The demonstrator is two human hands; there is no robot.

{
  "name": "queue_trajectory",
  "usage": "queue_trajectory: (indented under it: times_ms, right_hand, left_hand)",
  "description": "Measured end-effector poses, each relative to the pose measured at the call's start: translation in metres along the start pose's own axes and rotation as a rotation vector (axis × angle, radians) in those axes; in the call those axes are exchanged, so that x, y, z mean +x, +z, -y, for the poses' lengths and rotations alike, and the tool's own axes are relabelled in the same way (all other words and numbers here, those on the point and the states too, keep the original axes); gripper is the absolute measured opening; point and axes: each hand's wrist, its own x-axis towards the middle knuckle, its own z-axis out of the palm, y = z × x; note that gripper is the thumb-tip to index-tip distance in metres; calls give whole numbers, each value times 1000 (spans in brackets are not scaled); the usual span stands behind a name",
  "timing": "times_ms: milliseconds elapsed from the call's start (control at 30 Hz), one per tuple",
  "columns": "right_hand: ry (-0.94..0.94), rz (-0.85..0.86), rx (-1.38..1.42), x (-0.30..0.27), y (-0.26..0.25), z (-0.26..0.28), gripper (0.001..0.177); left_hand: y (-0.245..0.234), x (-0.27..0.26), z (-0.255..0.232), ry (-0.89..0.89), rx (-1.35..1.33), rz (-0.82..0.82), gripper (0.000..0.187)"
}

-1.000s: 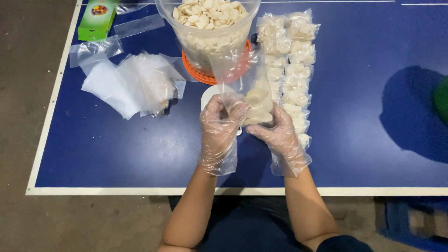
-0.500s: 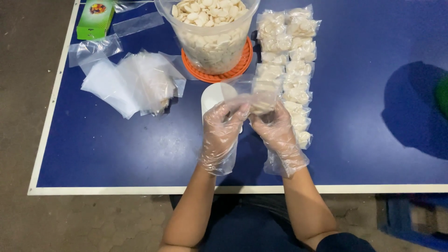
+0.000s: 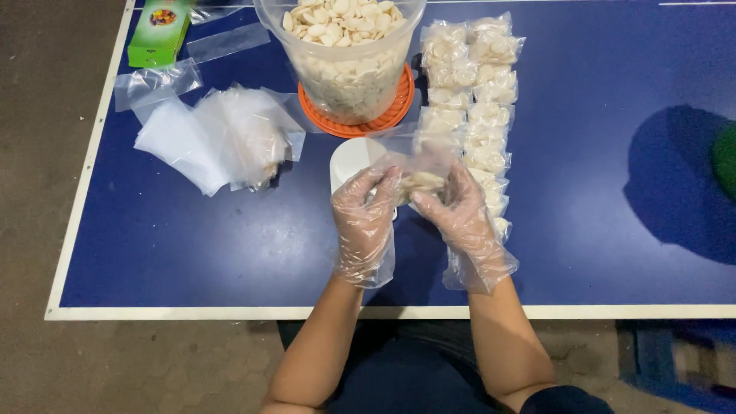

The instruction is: Weighing small portions of food on a digital scale and placing them into individual plastic bags for packaging.

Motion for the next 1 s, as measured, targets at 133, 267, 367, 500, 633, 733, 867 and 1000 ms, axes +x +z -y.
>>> queue_trajectory:
  times_ms: [133, 267, 367, 500, 633, 733, 867, 1000]
  right_hand:
    - [155, -145, 95, 0, -9, -9, 32]
    - [-11, -103, 58, 2, -11, -2, 4]
    - [-76, -108, 66, -1, -12, -2, 10]
    - [-91, -75, 101, 6, -20, 7, 13]
    - [-227, -91, 114, 19, -24, 19, 10]
    - [-267, -100, 197, 27, -24, 32, 8]
    - [-270, -143, 297, 31, -25, 29, 5]
    - [-224, -179, 345, 25, -18, 47, 14]
  left_hand:
    - [-4, 5, -13, -73, -81, 121, 28]
    - [0, -7, 0, -290, -250, 283, 49]
    - [-5, -8, -6, -356, -186, 298, 41]
    - [-6, -5, -43, -275, -101, 322, 42]
    - [-15, -9, -26, -236, -37, 377, 45]
    - [-20, -9, -25, -239, -34, 390, 45]
    - [-27, -10, -24, -210, -40, 425, 42]
    - [-43, -1, -14, -154, -8, 413, 44]
